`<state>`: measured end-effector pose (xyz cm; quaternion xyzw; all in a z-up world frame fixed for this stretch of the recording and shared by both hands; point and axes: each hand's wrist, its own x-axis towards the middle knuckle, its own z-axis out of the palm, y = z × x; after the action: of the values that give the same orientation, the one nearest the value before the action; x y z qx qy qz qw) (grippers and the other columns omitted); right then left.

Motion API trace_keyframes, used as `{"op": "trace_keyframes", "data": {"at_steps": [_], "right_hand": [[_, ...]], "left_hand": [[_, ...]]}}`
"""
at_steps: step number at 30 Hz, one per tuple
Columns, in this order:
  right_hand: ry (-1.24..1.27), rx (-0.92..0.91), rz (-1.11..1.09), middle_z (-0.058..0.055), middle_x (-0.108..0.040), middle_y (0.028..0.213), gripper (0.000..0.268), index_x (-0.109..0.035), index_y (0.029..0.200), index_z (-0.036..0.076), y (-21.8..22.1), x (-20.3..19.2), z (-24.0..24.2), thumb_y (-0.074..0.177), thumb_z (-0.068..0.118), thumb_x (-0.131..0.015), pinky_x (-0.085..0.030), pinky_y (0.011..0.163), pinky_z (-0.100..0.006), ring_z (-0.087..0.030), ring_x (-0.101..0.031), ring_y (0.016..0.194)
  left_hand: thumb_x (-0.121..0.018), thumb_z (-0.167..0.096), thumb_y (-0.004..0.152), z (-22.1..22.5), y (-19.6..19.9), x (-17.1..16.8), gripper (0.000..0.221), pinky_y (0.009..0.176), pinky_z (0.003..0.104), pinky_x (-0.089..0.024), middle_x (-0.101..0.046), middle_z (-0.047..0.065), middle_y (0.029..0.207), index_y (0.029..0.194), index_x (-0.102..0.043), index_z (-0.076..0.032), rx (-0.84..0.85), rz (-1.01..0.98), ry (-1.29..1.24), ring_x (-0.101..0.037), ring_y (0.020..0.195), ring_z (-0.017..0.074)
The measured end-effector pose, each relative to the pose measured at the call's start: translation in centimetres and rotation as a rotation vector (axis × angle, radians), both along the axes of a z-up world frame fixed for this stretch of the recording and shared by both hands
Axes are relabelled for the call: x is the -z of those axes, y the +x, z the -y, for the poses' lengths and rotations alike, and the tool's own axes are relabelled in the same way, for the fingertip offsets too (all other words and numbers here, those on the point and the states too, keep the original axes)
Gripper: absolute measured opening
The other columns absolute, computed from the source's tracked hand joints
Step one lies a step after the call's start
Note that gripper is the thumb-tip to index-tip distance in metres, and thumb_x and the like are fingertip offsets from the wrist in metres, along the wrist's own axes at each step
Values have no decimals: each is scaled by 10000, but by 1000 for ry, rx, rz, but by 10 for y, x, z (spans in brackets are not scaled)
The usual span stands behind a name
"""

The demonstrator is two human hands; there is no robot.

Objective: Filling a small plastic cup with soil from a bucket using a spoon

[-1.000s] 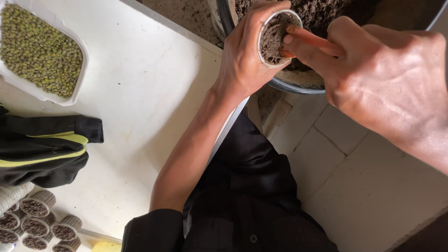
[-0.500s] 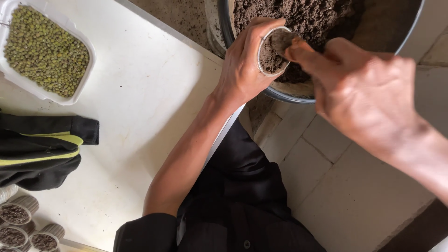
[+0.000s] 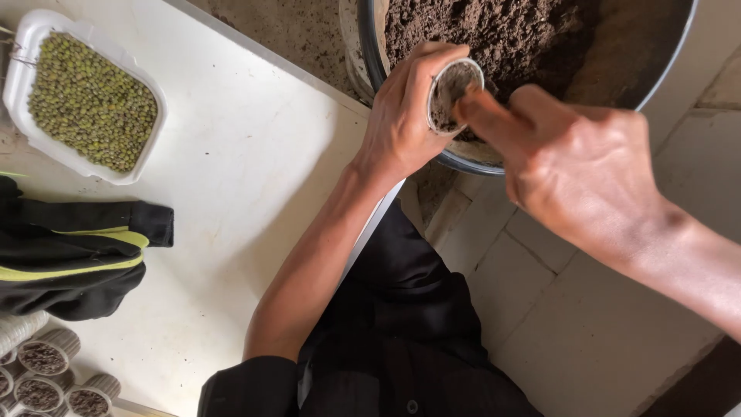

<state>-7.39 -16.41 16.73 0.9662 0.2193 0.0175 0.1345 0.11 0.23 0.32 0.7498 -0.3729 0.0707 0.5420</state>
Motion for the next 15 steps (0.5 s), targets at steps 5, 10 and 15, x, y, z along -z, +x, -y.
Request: {"op": "trace_keyframes", "data": {"at_steps": [5, 10, 15], "right_hand": [[23, -43, -165, 56, -515, 837, 558, -615, 1472, 288, -2, -1, 1, 957, 76, -592, -442, 322, -278, -118, -505, 462], [23, 100, 13, 121, -543, 871, 553, -711, 1387, 373, -1, -12, 0, 947, 52, -618, -433, 345, -260, -87, -552, 518], [84, 151, -138, 10, -658, 895, 632, -599, 1460, 242, 2, 8, -9, 915, -70, -530, -438, 249, -242, -75, -426, 363]], "left_hand": [[-777, 6, 1000, -4, -2, -7, 562, 1169, 432, -584, -549, 148, 1373, 1431, -423, -61, 5, -73, -99, -603, 1326, 311], [-981, 19, 833, -1, 1, 0, 824, 1092, 388, -668, -548, 216, 1349, 1417, -403, -39, -128, -27, -72, -652, 1278, 357], [-793, 16, 945, -2, -3, -15, 596, 1095, 431, -594, -601, 176, 1323, 1425, -442, -32, -137, -6, -36, -660, 1245, 348]]}}
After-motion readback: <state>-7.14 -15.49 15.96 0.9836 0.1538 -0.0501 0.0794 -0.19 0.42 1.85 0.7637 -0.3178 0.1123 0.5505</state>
